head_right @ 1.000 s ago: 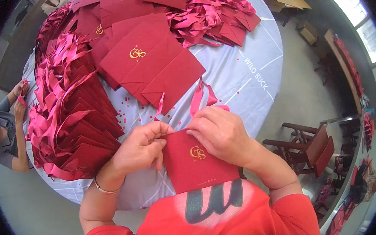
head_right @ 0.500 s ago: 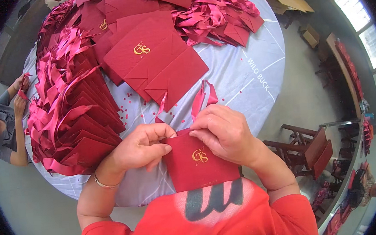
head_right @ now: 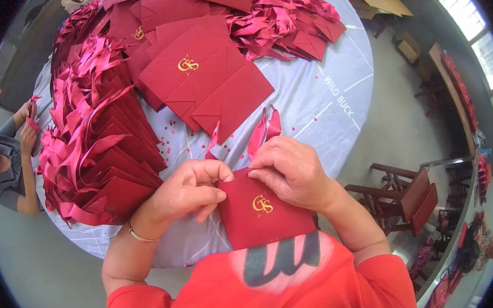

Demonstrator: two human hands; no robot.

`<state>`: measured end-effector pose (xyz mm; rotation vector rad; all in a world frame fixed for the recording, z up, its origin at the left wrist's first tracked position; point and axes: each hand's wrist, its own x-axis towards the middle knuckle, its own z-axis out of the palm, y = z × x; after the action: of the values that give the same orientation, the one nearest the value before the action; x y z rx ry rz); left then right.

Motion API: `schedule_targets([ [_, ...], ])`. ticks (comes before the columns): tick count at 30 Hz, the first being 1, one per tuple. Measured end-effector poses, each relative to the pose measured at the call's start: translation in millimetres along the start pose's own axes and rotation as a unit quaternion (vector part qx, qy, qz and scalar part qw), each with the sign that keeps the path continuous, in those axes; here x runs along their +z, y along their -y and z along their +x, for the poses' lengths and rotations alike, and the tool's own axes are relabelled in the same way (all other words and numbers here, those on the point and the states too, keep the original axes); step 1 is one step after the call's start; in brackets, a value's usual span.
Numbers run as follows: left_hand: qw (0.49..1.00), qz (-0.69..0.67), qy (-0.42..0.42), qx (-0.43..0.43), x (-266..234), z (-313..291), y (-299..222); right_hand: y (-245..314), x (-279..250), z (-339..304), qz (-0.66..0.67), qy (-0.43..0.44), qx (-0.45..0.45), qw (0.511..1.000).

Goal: The person assembles gift bags by threading ribbons through the holes of paper bags and securing them by hand.

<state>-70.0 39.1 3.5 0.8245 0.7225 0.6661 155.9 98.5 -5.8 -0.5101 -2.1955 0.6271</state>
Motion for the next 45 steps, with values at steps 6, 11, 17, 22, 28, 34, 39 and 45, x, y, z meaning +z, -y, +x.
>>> schedule_targets([
  [6, 1.0, -0.001, 0.012, 0.0, -1.5, -1.2, 1.0, 3.5, 1.0, 1.6, 0.003, -0.005, -0.008, 1.0],
  [11, 1.0, -0.005, -0.002, 0.004, -0.6, -1.6, 3.1, 1.7, 0.1, -0.6, 0.002, -0.007, -0.016, 1.0],
  [17, 0.988, 0.102, -0.113, 0.02, 12.4, 2.6, 6.8, -0.9, -6.2, -1.5, -0.08, -0.019, -0.006, 0.997],
  [22, 0.984, 0.08, -0.142, 0.071, 16.4, 3.4, 10.9, 1.9, -7.8, -1.7, -0.095, -0.025, -0.002, 0.995],
  [28, 0.986, 0.093, -0.127, 0.06, 11.3, 6.1, 12.7, -3.6, -5.2, -4.4, -0.067, -0.02, 0.012, 0.997],
  [34, 0.989, 0.094, -0.113, 0.013, 9.9, 5.8, 8.5, -1.7, -5.7, -4.9, -0.059, -0.002, 0.003, 0.998],
  [39, 0.988, 0.112, -0.11, -0.005, 9.1, 5.4, 7.2, 11.5, -6.0, -3.4, -0.107, -0.041, -0.01, 0.993],
  [45, 0.989, 0.122, -0.078, -0.022, 4.7, 1.7, 3.5, 32.4, -2.8, -6.3, -0.103, -0.006, -0.041, 0.994],
])
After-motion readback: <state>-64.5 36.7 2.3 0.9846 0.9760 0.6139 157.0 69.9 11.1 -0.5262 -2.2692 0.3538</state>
